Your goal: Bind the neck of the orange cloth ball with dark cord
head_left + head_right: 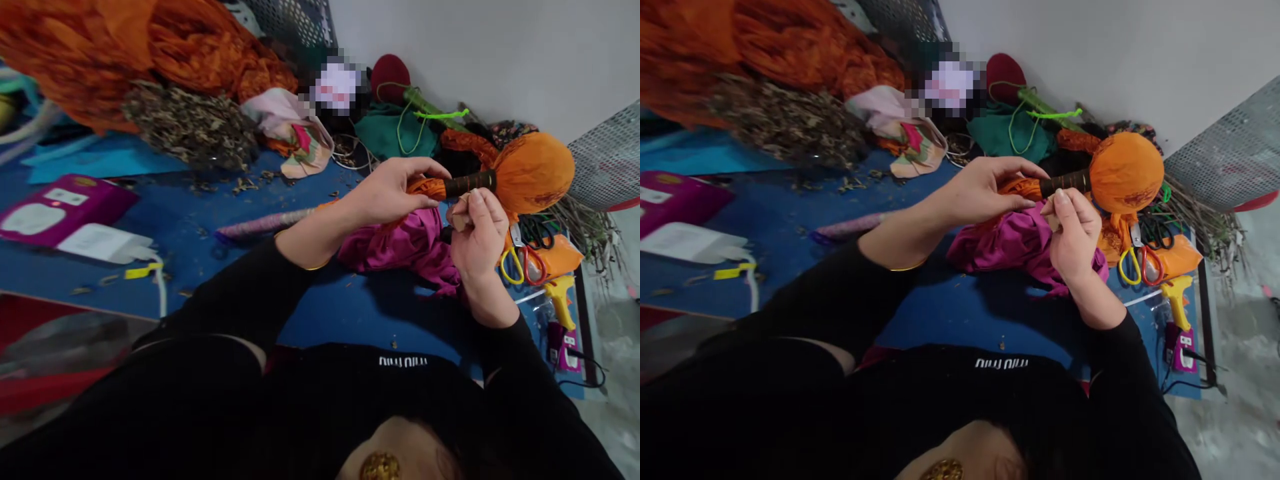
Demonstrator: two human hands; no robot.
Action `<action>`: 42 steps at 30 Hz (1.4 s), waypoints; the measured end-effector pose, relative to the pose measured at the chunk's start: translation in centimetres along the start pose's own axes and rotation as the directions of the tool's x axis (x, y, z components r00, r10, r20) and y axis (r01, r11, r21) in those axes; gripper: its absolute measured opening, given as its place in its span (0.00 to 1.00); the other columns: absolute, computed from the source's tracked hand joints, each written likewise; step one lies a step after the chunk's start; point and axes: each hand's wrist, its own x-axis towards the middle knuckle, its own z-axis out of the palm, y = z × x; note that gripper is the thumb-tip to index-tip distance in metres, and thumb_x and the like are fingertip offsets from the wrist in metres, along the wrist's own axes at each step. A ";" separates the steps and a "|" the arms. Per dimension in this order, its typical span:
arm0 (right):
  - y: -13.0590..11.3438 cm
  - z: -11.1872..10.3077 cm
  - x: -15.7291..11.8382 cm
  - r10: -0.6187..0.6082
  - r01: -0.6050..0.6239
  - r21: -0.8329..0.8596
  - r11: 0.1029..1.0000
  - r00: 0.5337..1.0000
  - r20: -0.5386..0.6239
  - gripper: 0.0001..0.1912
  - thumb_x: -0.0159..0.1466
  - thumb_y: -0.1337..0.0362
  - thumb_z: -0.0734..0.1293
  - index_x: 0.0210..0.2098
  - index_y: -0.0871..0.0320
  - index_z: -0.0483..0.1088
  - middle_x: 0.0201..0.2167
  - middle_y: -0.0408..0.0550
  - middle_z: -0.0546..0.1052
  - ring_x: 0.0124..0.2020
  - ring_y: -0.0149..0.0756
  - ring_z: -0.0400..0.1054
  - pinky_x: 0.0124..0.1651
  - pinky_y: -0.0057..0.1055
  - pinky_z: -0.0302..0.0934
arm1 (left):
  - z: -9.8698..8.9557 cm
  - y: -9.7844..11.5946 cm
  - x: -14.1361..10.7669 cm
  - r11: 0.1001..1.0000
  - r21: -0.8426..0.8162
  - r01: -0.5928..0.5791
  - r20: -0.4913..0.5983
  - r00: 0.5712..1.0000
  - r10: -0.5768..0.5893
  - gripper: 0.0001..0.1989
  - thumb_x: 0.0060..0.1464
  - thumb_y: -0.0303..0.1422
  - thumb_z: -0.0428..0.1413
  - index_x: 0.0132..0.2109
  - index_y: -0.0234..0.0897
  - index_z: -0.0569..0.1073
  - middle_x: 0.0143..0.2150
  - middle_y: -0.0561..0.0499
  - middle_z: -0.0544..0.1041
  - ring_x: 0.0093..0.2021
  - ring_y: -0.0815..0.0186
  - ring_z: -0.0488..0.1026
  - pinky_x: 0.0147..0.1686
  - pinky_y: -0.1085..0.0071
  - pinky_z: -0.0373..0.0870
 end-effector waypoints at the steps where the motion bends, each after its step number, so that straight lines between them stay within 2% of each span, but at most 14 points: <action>1: -0.3 0.1 -0.2 0.000 0.000 -0.008 1.000 1.000 -0.005 0.25 0.66 0.45 0.77 0.25 0.55 0.71 0.21 0.36 0.62 0.20 0.21 0.48 0.25 0.24 0.50 | 0.1 0.2 -0.2 1.000 0.015 -0.009 -0.024 1.000 0.009 0.21 0.53 0.32 0.64 0.54 0.34 0.83 0.51 0.46 0.87 0.50 0.58 0.83 0.56 0.62 0.79; 6: -1.0 0.4 -1.3 -0.060 0.059 -0.057 0.997 0.998 -0.019 0.25 0.67 0.45 0.76 0.25 0.55 0.70 0.21 0.37 0.63 0.19 0.22 0.49 0.23 0.26 0.47 | 1.1 1.0 -0.9 0.987 0.159 -0.015 -0.127 0.991 0.035 0.19 0.56 0.30 0.62 0.54 0.37 0.84 0.50 0.49 0.88 0.51 0.57 0.84 0.58 0.59 0.78; 9: -0.8 0.7 -1.8 -0.081 0.079 -0.079 0.994 0.996 -0.033 0.26 0.68 0.43 0.75 0.25 0.55 0.70 0.20 0.36 0.61 0.18 0.22 0.44 0.22 0.27 0.44 | 1.3 0.5 -0.9 0.976 0.220 -0.003 -0.139 0.990 0.034 0.19 0.56 0.32 0.63 0.54 0.38 0.85 0.50 0.49 0.88 0.50 0.57 0.85 0.57 0.61 0.78; 12: -0.1 0.9 -2.2 -0.100 0.096 -0.095 0.991 0.994 -0.032 0.27 0.68 0.41 0.75 0.25 0.55 0.70 0.20 0.36 0.61 0.18 0.22 0.44 0.21 0.27 0.44 | 1.4 -0.4 -0.5 0.958 0.283 0.043 -0.127 0.992 -0.007 0.19 0.56 0.34 0.63 0.54 0.39 0.86 0.49 0.49 0.89 0.50 0.57 0.85 0.55 0.62 0.78; 15: 0.3 0.8 -2.4 -0.109 0.109 -0.165 0.980 0.994 0.010 0.27 0.71 0.40 0.72 0.27 0.55 0.72 0.22 0.37 0.64 0.20 0.24 0.50 0.23 0.27 0.50 | 1.3 -0.9 -0.2 0.914 0.390 0.115 -0.108 0.991 -0.079 0.21 0.56 0.36 0.61 0.55 0.40 0.86 0.49 0.49 0.89 0.49 0.55 0.85 0.53 0.62 0.78; 17: 0.0 0.4 -2.1 -0.114 0.135 -0.229 0.964 0.988 0.102 0.27 0.74 0.41 0.69 0.29 0.54 0.72 0.24 0.38 0.66 0.22 0.25 0.55 0.27 0.28 0.57 | 1.2 -0.7 -0.2 0.876 0.465 0.132 -0.092 0.991 -0.100 0.22 0.57 0.38 0.60 0.56 0.41 0.86 0.50 0.48 0.89 0.50 0.54 0.85 0.52 0.63 0.78; 20: -1.3 -0.7 -0.8 -0.183 0.283 -0.325 0.903 0.935 0.305 0.25 0.76 0.43 0.66 0.30 0.54 0.73 0.27 0.41 0.72 0.30 0.31 0.67 0.38 0.34 0.68 | 0.9 -0.1 -0.4 0.840 0.532 0.109 -0.052 0.994 -0.097 0.22 0.59 0.39 0.57 0.56 0.40 0.86 0.51 0.47 0.89 0.50 0.54 0.85 0.51 0.64 0.76; 23: -2.8 -1.9 0.9 -0.329 0.520 -0.408 0.750 0.829 0.453 0.24 0.77 0.45 0.65 0.30 0.52 0.73 0.32 0.46 0.78 0.41 0.39 0.75 0.53 0.44 0.71 | 0.8 0.4 -0.5 0.817 0.566 0.112 -0.033 0.993 -0.113 0.22 0.60 0.38 0.57 0.57 0.40 0.86 0.50 0.47 0.89 0.49 0.55 0.85 0.49 0.64 0.75; 25: -3.3 -2.7 1.7 -0.389 0.626 -0.440 0.643 0.763 0.517 0.22 0.78 0.48 0.65 0.30 0.52 0.73 0.33 0.47 0.81 0.41 0.40 0.76 0.52 0.45 0.71 | 0.8 0.4 -0.5 0.810 0.573 0.122 -0.028 0.991 -0.129 0.22 0.59 0.38 0.58 0.57 0.39 0.86 0.49 0.47 0.89 0.48 0.54 0.84 0.49 0.64 0.75; 27: -3.6 -3.2 2.1 -0.373 0.650 -0.469 0.599 0.744 0.555 0.21 0.79 0.51 0.63 0.31 0.51 0.73 0.34 0.48 0.82 0.38 0.38 0.75 0.46 0.43 0.71 | 0.8 0.3 -0.5 0.812 0.569 0.129 -0.024 0.990 -0.141 0.22 0.59 0.37 0.58 0.57 0.39 0.86 0.49 0.46 0.89 0.47 0.54 0.84 0.49 0.62 0.75; 31: -3.6 -3.5 2.4 -0.283 0.604 -0.441 0.664 0.749 0.600 0.22 0.79 0.48 0.62 0.33 0.51 0.73 0.36 0.48 0.81 0.37 0.36 0.76 0.38 0.37 0.72 | 0.6 0.3 -0.5 0.831 0.542 0.126 0.002 0.989 -0.151 0.21 0.60 0.37 0.58 0.56 0.37 0.86 0.49 0.45 0.89 0.46 0.55 0.84 0.49 0.62 0.75; 35: -2.7 -3.6 2.9 -0.356 0.611 -0.274 0.743 0.707 0.610 0.18 0.79 0.54 0.65 0.34 0.52 0.73 0.34 0.43 0.78 0.38 0.33 0.77 0.40 0.34 0.74 | 0.7 0.4 -0.6 0.853 0.509 0.114 0.034 0.988 -0.153 0.20 0.60 0.37 0.58 0.55 0.36 0.86 0.47 0.47 0.89 0.44 0.57 0.83 0.48 0.63 0.74; 38: -1.8 -3.6 3.1 -0.336 0.543 -0.251 0.802 0.755 0.563 0.19 0.79 0.50 0.65 0.34 0.51 0.75 0.35 0.44 0.78 0.39 0.36 0.78 0.44 0.37 0.76 | 0.8 0.4 -0.7 0.872 0.476 0.116 0.041 0.987 -0.154 0.19 0.60 0.37 0.58 0.53 0.36 0.86 0.45 0.49 0.88 0.43 0.58 0.82 0.48 0.64 0.73; 42: -1.3 -3.4 3.0 -0.209 0.384 -0.286 0.878 0.844 0.493 0.20 0.77 0.47 0.65 0.32 0.46 0.75 0.35 0.45 0.79 0.41 0.39 0.79 0.50 0.41 0.78 | 1.0 0.5 -0.9 0.888 0.449 0.102 0.060 0.988 -0.144 0.14 0.60 0.37 0.59 0.48 0.39 0.85 0.43 0.50 0.87 0.43 0.59 0.81 0.45 0.65 0.72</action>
